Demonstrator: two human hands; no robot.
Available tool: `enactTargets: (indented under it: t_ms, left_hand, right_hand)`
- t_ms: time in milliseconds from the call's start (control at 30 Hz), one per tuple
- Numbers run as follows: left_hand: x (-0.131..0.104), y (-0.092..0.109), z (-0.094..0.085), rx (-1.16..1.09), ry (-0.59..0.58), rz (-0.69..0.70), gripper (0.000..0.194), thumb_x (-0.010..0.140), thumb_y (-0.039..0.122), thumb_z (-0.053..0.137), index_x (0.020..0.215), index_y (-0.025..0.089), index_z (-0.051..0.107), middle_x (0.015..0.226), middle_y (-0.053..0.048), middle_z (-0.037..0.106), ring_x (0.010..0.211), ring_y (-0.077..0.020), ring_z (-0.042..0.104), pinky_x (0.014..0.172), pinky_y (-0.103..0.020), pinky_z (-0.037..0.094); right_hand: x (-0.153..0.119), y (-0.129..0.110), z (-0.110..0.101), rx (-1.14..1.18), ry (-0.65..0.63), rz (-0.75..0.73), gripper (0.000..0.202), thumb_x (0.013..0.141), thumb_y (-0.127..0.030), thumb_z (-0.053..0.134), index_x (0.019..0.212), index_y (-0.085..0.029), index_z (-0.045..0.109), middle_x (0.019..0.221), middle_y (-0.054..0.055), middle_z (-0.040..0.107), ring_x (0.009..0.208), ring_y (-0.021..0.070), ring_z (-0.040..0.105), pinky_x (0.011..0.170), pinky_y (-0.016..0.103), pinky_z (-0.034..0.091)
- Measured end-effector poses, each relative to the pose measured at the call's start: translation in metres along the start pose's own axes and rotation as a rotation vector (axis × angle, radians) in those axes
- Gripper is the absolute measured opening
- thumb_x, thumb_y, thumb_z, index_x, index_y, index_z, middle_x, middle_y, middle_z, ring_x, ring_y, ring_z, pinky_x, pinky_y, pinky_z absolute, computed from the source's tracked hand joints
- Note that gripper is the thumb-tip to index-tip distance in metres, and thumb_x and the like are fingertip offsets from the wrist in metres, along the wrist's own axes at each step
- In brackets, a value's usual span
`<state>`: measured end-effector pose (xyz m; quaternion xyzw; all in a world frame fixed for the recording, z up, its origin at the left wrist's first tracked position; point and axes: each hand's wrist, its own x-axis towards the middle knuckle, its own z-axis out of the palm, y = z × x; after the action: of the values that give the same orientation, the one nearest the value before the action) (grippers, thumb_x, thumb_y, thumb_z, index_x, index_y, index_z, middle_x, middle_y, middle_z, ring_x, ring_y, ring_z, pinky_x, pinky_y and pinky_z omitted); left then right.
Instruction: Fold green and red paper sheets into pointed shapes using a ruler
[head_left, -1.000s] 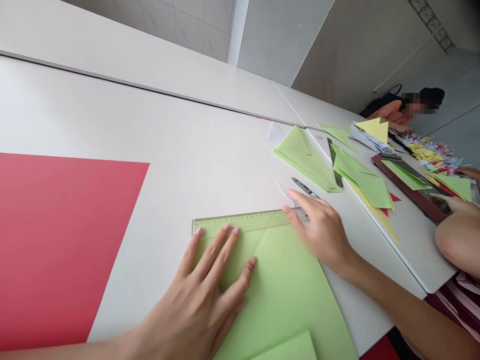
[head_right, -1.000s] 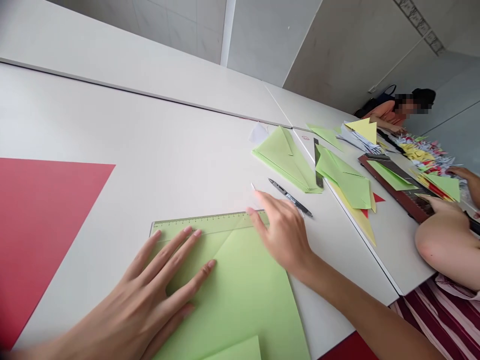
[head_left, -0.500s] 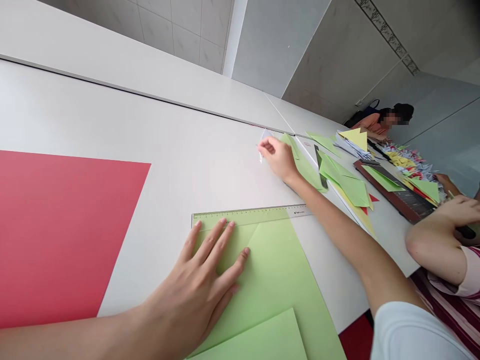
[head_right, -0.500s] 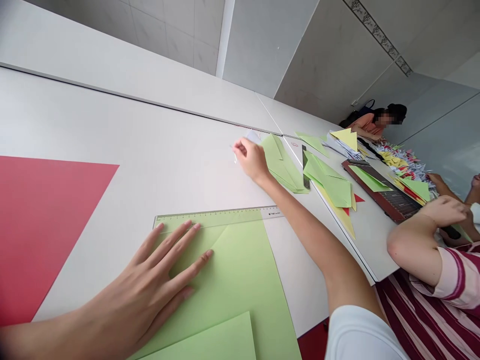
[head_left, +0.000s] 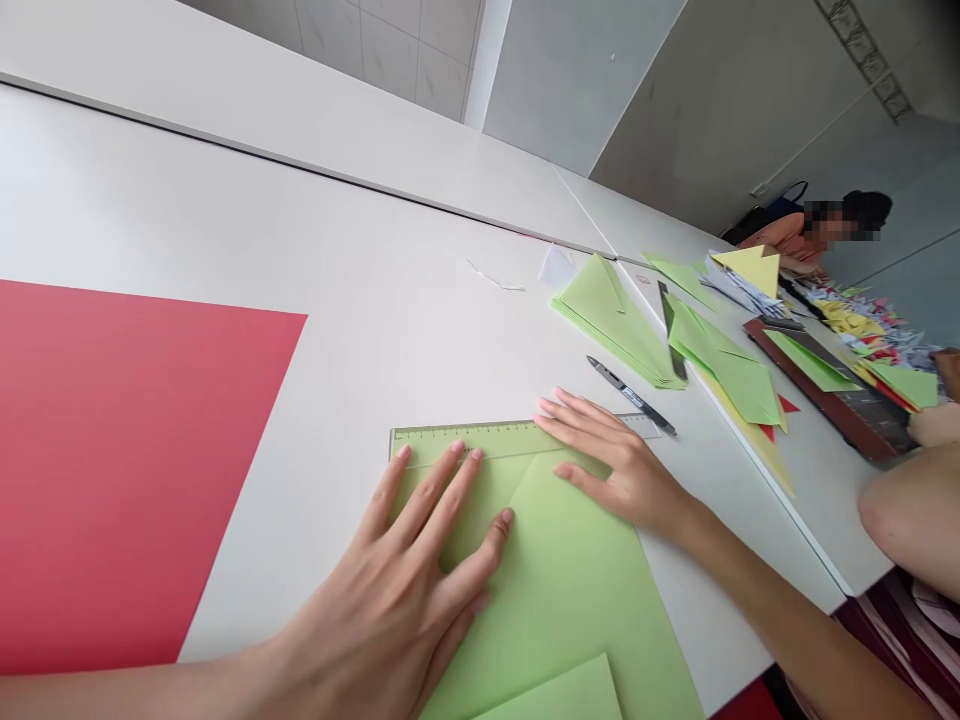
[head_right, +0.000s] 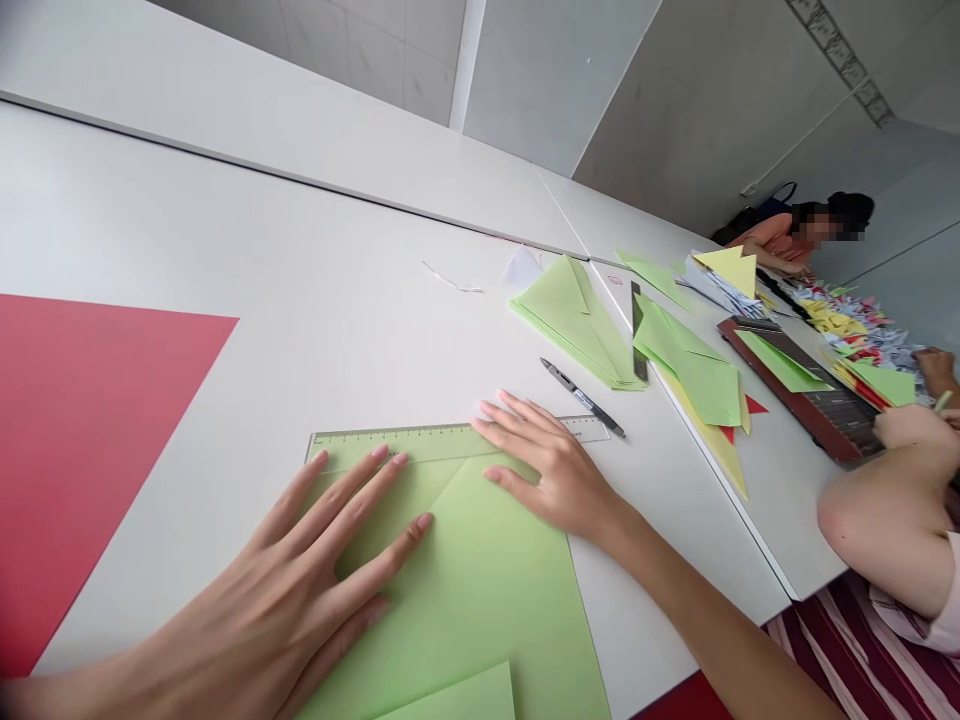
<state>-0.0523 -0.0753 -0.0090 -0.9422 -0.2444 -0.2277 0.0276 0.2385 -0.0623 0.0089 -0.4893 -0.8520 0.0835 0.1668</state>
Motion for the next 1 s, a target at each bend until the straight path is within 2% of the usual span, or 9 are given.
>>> enactTargets:
  t_ms: [133,233,333,433,533,667,867,1000]
  left_hand:
    - [-0.002,0.002,-0.001,0.028,-0.073,0.024,0.050,0.091,0.018,0.050,0.142,0.019,0.047,0.150,-0.020,0.042,0.144,-0.0373,0.032,0.112,-0.062,0.031]
    - [-0.001,0.004,-0.007,0.015,-0.110,0.020,0.052,0.093,0.028,0.050,0.144,0.017,0.045,0.149,-0.022,0.042,0.146,-0.0389,0.027,0.111,-0.065,0.032]
    - [0.002,0.006,-0.014,-0.018,-0.146,-0.048,0.048,0.095,0.034,0.048,0.141,0.020,0.048,0.148,-0.019,0.045,0.147,-0.0363,0.026,0.112,-0.064,0.031]
    - [0.005,0.008,-0.017,-0.039,-0.194,-0.070,0.045,0.096,0.026,0.044,0.140,0.021,0.049,0.147,-0.018,0.047,0.146,-0.0343,0.028,0.112,-0.064,0.032]
    - [0.006,0.009,-0.016,-0.034,-0.236,-0.063,0.044,0.096,0.022,0.040,0.140,0.020,0.048,0.147,-0.019,0.046,0.145,-0.0341,0.030,0.110,-0.064,0.035]
    - [0.006,0.008,-0.014,-0.027,-0.243,-0.040,0.044,0.098,0.028,0.038,0.140,0.021,0.047,0.145,-0.019,0.048,0.144,-0.0351,0.033,0.108,-0.065,0.036]
    - [0.007,0.008,-0.020,-0.064,-0.234,-0.040,0.047,0.096,0.033,0.044,0.140,0.018,0.049,0.146,-0.023,0.045,0.146,-0.0366,0.026,0.109,-0.069,0.030]
    - [0.007,0.008,-0.021,-0.097,-0.249,-0.062,0.047,0.094,0.033,0.048,0.139,0.020,0.049,0.151,-0.020,0.041,0.147,-0.0355,0.025,0.113,-0.067,0.028]
  right_hand:
    - [-0.007,-0.004,0.007,0.001,0.059,-0.015,0.047,0.098,-0.023,0.054,0.144,-0.027,0.049,0.144,0.002,0.054,0.142,0.0225,0.041,0.115,0.047,0.042]
    - [-0.008,-0.008,0.009,0.009,0.129,-0.040,0.047,0.096,-0.016,0.055,0.143,-0.026,0.051,0.140,0.003,0.059,0.136,0.0222,0.049,0.113,0.045,0.046]
    - [-0.009,-0.010,0.011,-0.016,0.176,-0.079,0.050,0.094,-0.010,0.058,0.141,-0.025,0.054,0.135,0.003,0.062,0.131,0.0217,0.055,0.111,0.041,0.048]
    - [-0.009,-0.010,0.011,-0.045,0.192,-0.104,0.051,0.092,-0.006,0.060,0.139,-0.024,0.055,0.133,0.004,0.064,0.128,0.0209,0.058,0.111,0.039,0.049]
    - [-0.009,-0.010,0.010,-0.061,0.196,-0.120,0.053,0.091,-0.005,0.060,0.140,-0.024,0.054,0.132,0.003,0.065,0.127,0.0206,0.058,0.111,0.039,0.050]
    - [-0.008,-0.010,0.010,-0.067,0.198,-0.130,0.055,0.092,-0.005,0.060,0.141,-0.028,0.053,0.130,0.002,0.066,0.126,0.0219,0.059,0.108,0.041,0.052]
    - [-0.008,-0.010,0.010,-0.058,0.201,-0.124,0.055,0.092,-0.006,0.060,0.141,-0.029,0.053,0.129,0.002,0.067,0.126,0.0242,0.059,0.106,0.044,0.054]
    - [-0.007,-0.011,0.010,-0.065,0.208,-0.124,0.055,0.091,-0.007,0.060,0.140,-0.031,0.054,0.127,0.001,0.068,0.125,0.0245,0.060,0.105,0.043,0.055]
